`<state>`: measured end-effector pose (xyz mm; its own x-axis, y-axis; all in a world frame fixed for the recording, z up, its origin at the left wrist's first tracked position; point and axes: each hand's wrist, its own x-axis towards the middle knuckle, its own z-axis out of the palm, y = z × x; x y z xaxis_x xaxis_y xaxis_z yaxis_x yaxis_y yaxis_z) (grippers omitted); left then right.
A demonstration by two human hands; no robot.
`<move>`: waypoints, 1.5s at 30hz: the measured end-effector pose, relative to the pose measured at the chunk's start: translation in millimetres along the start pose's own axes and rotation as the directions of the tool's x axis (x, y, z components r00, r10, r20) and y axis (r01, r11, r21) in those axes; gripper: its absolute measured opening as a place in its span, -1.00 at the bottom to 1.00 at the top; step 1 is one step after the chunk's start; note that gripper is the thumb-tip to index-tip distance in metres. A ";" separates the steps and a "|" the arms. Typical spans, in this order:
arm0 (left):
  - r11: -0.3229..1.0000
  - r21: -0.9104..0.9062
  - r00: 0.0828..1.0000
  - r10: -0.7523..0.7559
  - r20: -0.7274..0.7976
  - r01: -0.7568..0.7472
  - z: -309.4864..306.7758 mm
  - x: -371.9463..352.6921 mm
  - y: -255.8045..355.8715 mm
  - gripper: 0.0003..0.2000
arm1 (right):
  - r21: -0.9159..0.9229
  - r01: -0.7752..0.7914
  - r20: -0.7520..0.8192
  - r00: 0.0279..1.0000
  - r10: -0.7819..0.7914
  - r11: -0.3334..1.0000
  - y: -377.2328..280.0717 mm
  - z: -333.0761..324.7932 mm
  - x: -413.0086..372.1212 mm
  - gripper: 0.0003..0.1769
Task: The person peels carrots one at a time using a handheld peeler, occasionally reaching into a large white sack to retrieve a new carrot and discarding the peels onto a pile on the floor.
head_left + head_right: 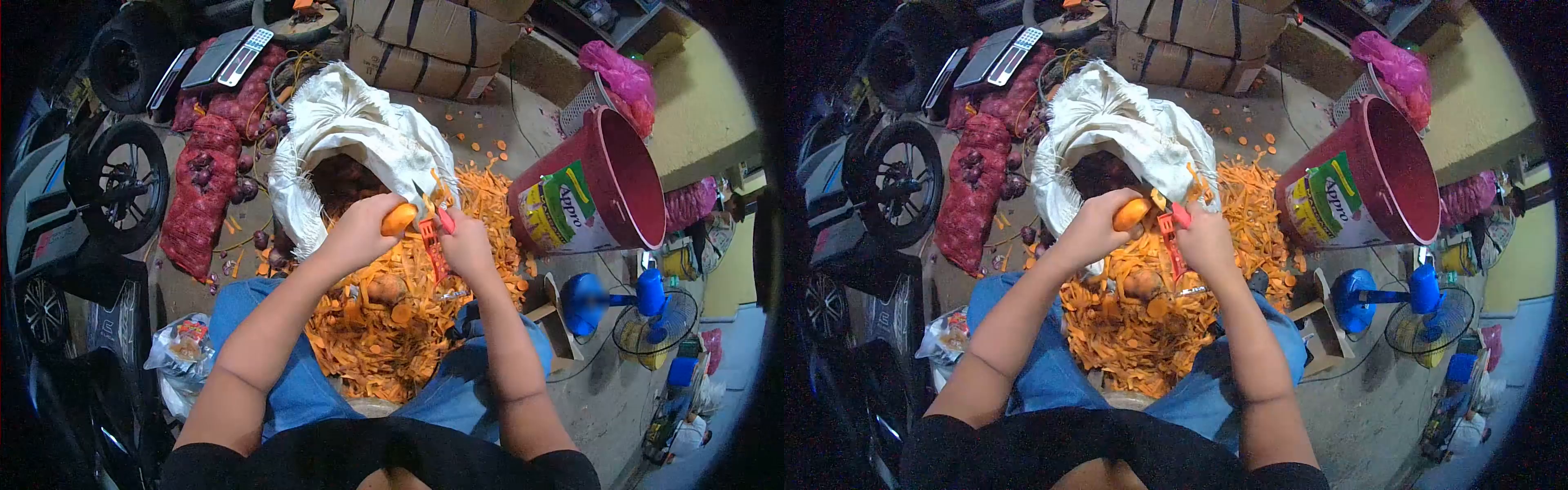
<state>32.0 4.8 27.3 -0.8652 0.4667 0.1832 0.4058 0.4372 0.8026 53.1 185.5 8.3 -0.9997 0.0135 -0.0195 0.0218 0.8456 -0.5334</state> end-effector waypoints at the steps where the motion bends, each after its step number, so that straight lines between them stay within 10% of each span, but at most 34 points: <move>1: 1.000 -0.001 1.000 0.001 -0.001 -0.001 0.1 1.0 -0.4 -0.65 | -0.002 0.001 0.000 1.000 -0.001 1.000 -3.1 -2.7 -1.9 -0.83; 10: 0.985 -0.065 0.987 -0.160 -0.007 0.159 7.2 7.9 2.7 -0.68 | 0.057 0.095 0.009 0.995 -0.095 0.994 -6.5 5.6 -14.8 -0.86; 20: 0.999 -0.023 0.999 0.035 -0.039 -0.036 12.3 7.5 1.4 -0.70 | 0.108 0.016 -0.023 1.000 -0.014 0.994 5.4 17.4 -8.9 -0.88; 22: 0.992 -0.038 0.992 0.115 -0.055 -0.118 8.6 4.4 9.8 -0.71 | 0.302 -0.300 0.178 0.950 0.256 0.905 29.2 36.2 1.8 -0.84; 27: 0.970 -0.060 0.967 0.227 -0.119 -0.235 18.9 -0.2 19.5 -0.69 | 0.392 -0.236 0.315 0.943 0.111 0.889 20.5 58.5 -1.6 -0.78; 29: 0.984 -0.115 0.990 0.131 -0.046 -0.135 26.0 -1.5 17.1 -0.67 | 0.911 -0.040 0.058 0.998 -0.033 0.411 -8.2 59.6 -13.6 -0.74; 35: 0.997 0.074 0.992 0.021 -0.122 -0.012 25.8 -2.3 14.1 -0.60 | 0.889 -0.437 0.444 0.896 0.024 -0.135 -12.9 48.6 6.7 -0.71; 44: 0.907 -0.230 0.934 -0.324 0.149 0.352 6.0 3.9 8.3 -0.66 | 0.929 -0.270 0.223 0.954 0.201 0.252 1.6 30.9 17.2 -0.81; 45: 0.907 -0.230 0.934 -0.325 0.148 0.352 6.6 2.8 4.7 -0.66 | 0.841 -0.263 0.175 0.959 0.222 0.473 6.5 30.2 19.0 -0.79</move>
<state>33.4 13.2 27.9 -0.8964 0.4078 -0.1737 -0.0040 0.3846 0.9231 34.6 175.1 -21.0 -0.9524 0.1077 -0.2854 0.2812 -0.0527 -0.9582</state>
